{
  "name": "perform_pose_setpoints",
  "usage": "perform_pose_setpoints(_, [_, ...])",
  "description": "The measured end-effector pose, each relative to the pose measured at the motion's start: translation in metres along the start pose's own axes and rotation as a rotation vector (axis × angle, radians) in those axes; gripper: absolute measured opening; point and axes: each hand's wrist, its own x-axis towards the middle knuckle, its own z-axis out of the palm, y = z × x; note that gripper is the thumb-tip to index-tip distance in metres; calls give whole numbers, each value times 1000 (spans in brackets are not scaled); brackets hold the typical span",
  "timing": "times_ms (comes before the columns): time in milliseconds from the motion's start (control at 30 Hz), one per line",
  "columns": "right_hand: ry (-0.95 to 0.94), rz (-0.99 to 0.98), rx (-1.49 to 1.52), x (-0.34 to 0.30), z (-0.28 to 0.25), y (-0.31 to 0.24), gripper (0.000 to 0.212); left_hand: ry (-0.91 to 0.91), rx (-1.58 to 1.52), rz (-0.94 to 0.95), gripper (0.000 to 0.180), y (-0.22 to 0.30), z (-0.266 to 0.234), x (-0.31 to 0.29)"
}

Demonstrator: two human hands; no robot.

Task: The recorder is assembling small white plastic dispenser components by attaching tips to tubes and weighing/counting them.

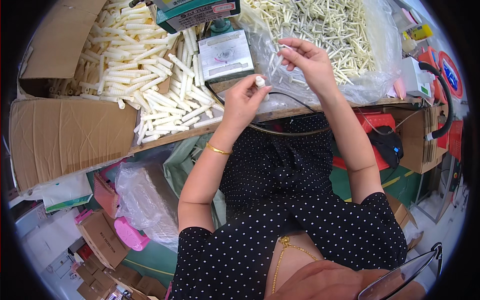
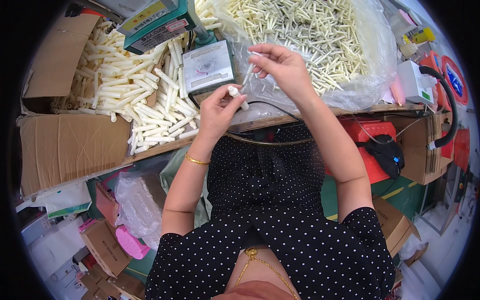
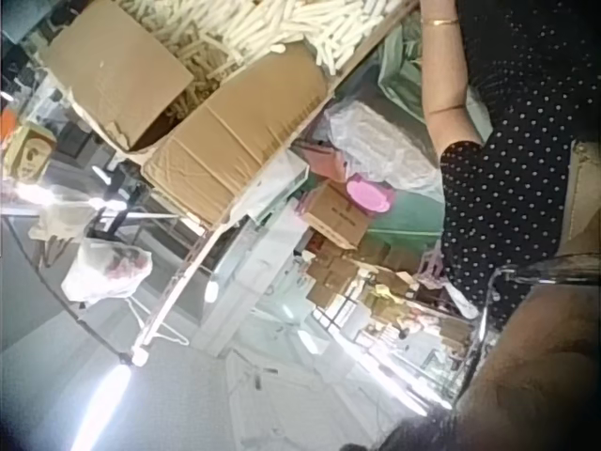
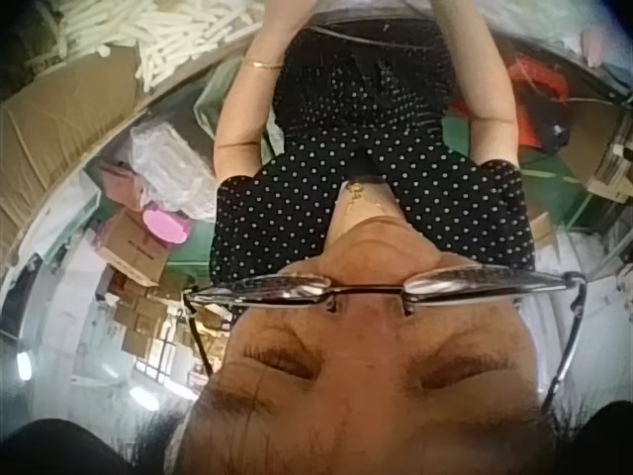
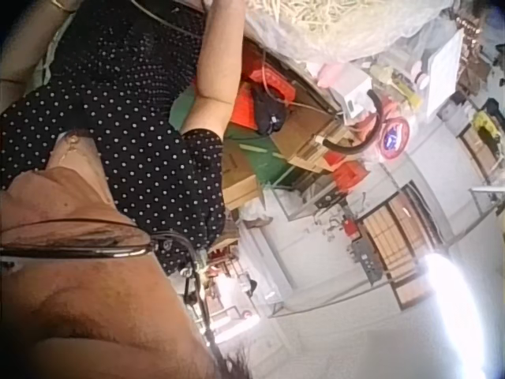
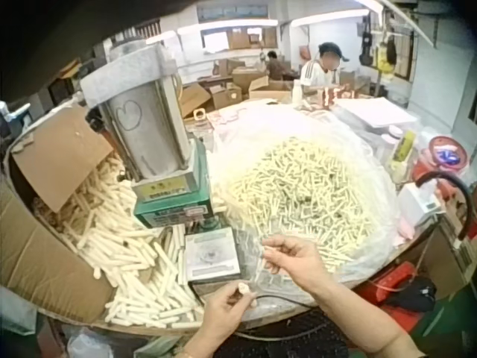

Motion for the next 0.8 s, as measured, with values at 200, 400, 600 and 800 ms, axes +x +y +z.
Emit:
perform_pose_setpoints(200, [-28, -94, 61, -6, 16, -8, 23, 24, 332, 180, 24, 4, -2, 2])
perform_pose_setpoints(400, [-31, -115, 10, -3, 14, -6, 23, 47, 241, 138, 23, 2, -1, 1])
perform_pose_setpoints(600, [-68, -95, -25, -4, 16, -2, 22, 10, 321, 152, 23, 6, -3, 4])
perform_pose_setpoints(800, [-161, -228, -99, -11, 23, -9, 21, 75, 318, 383, 20, 17, 0, 9])
